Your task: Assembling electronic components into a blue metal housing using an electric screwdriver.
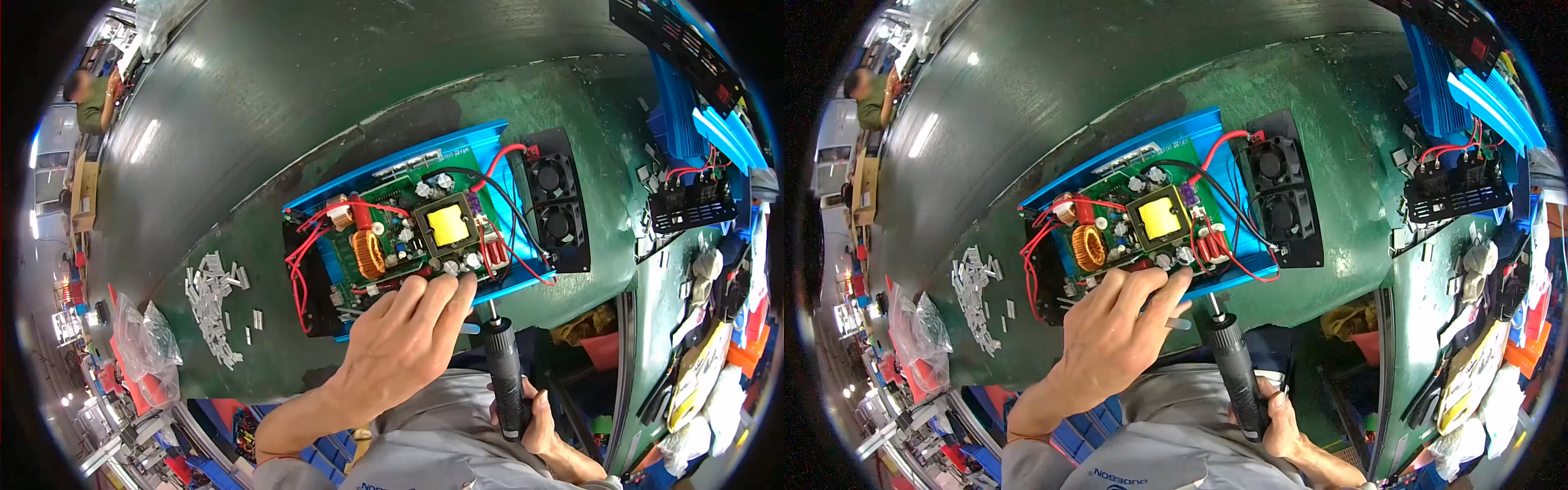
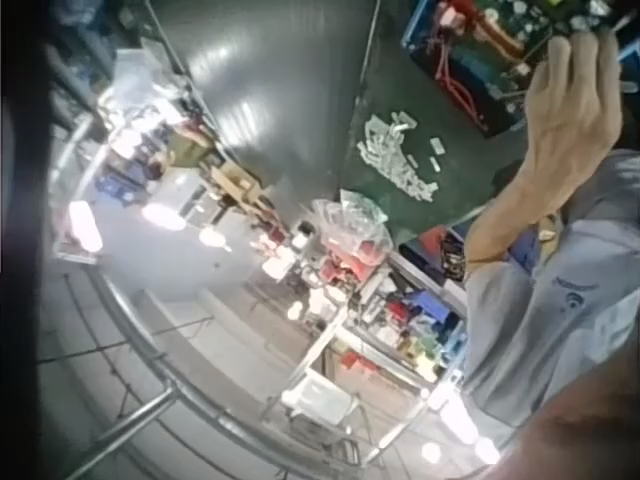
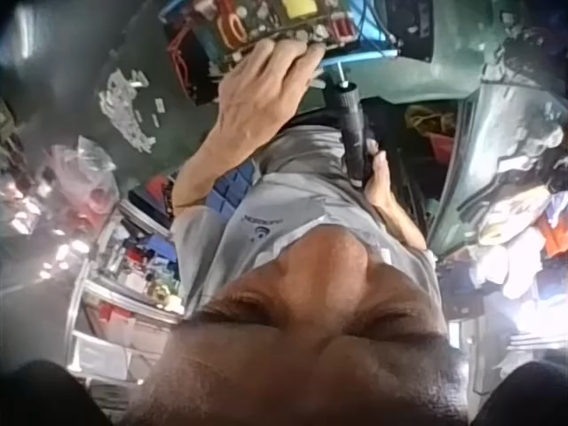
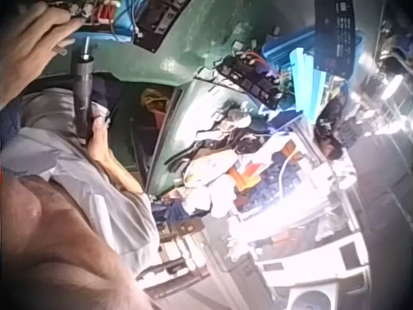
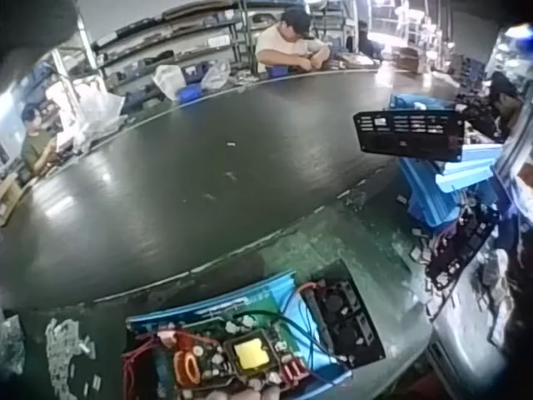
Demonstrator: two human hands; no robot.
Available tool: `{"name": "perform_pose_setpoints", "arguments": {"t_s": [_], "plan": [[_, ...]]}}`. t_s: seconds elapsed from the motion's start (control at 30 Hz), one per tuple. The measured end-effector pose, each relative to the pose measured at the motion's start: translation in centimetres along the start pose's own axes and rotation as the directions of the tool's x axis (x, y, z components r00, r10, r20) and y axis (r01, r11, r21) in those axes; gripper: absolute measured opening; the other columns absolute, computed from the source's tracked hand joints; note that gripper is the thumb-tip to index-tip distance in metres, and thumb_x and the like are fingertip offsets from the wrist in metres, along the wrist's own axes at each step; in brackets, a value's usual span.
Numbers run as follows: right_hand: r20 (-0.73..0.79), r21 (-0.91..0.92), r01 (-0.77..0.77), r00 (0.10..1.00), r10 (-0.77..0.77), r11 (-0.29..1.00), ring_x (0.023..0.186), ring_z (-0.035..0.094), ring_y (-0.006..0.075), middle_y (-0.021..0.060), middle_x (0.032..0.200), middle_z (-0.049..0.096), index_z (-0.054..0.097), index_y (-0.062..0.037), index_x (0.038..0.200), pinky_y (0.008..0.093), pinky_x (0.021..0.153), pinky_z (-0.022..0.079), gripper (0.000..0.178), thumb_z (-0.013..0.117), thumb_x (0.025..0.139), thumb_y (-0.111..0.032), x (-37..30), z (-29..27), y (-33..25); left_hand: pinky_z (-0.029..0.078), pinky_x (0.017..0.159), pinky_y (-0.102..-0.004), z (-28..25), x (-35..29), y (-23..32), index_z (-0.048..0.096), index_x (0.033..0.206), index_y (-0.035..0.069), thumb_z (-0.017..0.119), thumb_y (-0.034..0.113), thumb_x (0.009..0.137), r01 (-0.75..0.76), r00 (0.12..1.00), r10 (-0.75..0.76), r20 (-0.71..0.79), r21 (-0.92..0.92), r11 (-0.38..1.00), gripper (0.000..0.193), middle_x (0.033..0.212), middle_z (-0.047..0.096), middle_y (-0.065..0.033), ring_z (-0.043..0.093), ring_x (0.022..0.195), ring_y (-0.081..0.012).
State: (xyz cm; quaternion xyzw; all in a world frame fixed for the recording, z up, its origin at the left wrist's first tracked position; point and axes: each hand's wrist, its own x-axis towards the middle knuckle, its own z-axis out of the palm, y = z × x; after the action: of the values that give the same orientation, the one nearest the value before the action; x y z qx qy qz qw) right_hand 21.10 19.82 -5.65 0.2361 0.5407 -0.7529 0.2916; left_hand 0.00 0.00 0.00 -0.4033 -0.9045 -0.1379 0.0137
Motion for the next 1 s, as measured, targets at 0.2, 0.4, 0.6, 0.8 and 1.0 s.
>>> {"name": "perform_pose_setpoints", "arguments": {"t_s": [0.2, 0.4, 0.6, 0.8, 1.0], "plan": [[-0.04, 0.029, 0.038, 0.999, -0.037, 0.999, 0.07, 0.059, 0.0141, 0.011, 0.08, 0.064, 0.053, 0.0051, 0.128, 0.0276, 0.067, 0.045, 0.097, 0.019, 0.096, -0.08, 0.2, 0.4, -0.4, 0.05, 0.068, -0.0238, 0.2, 0.4, -0.3, 0.067, 0.116, -0.005, 0.068, 0.007, 0.076, -0.077, 0.997, 0.077, 0.002, 0.052, 0.996, 0.042, 0.102, 0.057, -0.0038, 0.054, 0.086, -0.0147], [-0.049, 0.007, 0.113, 0.992, -0.112, 0.994, 0.068, 0.058, 0.011, 0.0063, 0.082, 0.064, 0.056, 0.0059, 0.124, 0.0272, 0.063, 0.048, 0.079, 0.037, 0.101, -0.068, 0.7, -0.2, 0.4, 0.05, 0.06, -0.0288, -0.5, 1.1, 0.1, 0.069, 0.116, 0.0, 0.067, 0.004, 0.076, -0.018, 0.998, 0.022, 0.066, -0.057, 0.998, 0.04, 0.095, 0.057, -0.0029, 0.058, 0.088, -0.0174], [0.158, 0.345, -0.065, 0.987, 0.01, 0.936, 0.051, 0.051, 0.0187, 0.0116, 0.063, 0.058, 0.042, 0.0004, 0.147, 0.0316, 0.055, 0.042, 0.089, 0.027, 0.1, -0.074, 1.7, -0.9, 0.8, 0.053, 0.064, -0.0284, -0.3, 1.7, -0.2, 0.067, 0.111, -0.005, 0.067, 0.005, 0.077, -0.058, 0.996, 0.065, 0.059, -0.113, 0.992, 0.036, 0.102, 0.057, -0.0064, 0.058, 0.094, -0.019], [0.403, 0.694, -0.316, 0.915, 0.014, 0.647, 0.047, 0.045, 0.0188, 0.0091, 0.056, 0.053, 0.046, -0.0028, 0.148, 0.0331, 0.05, 0.038, 0.087, 0.026, 0.1, -0.073, 2.0, -1.0, 1.0, 0.056, 0.064, -0.0306, 0.1, 1.1, -1.2, 0.066, 0.11, -0.001, 0.069, 0.005, 0.077, -0.097, 0.994, 0.089, -0.061, -0.15, 0.984, 0.033, 0.107, 0.06, -0.0068, 0.062, 0.098, -0.0205], [-0.235, -0.051, 0.161, 0.957, -0.168, 0.986, 0.053, 0.049, 0.0103, 0.002, 0.067, 0.057, 0.054, 0.0016, 0.135, 0.0233, 0.049, 0.038, 0.084, 0.026, 0.102, -0.07, 1.9, -1.6, 1.7, 0.056, 0.064, -0.0319, 0.3, -1.2, -0.9, 0.067, 0.109, 0.008, 0.075, 0.011, 0.075, 0.027, 0.955, -0.073, -0.288, -0.163, 0.986, 0.035, 0.101, 0.06, -0.0039, 0.062, 0.09, -0.0201]]}}
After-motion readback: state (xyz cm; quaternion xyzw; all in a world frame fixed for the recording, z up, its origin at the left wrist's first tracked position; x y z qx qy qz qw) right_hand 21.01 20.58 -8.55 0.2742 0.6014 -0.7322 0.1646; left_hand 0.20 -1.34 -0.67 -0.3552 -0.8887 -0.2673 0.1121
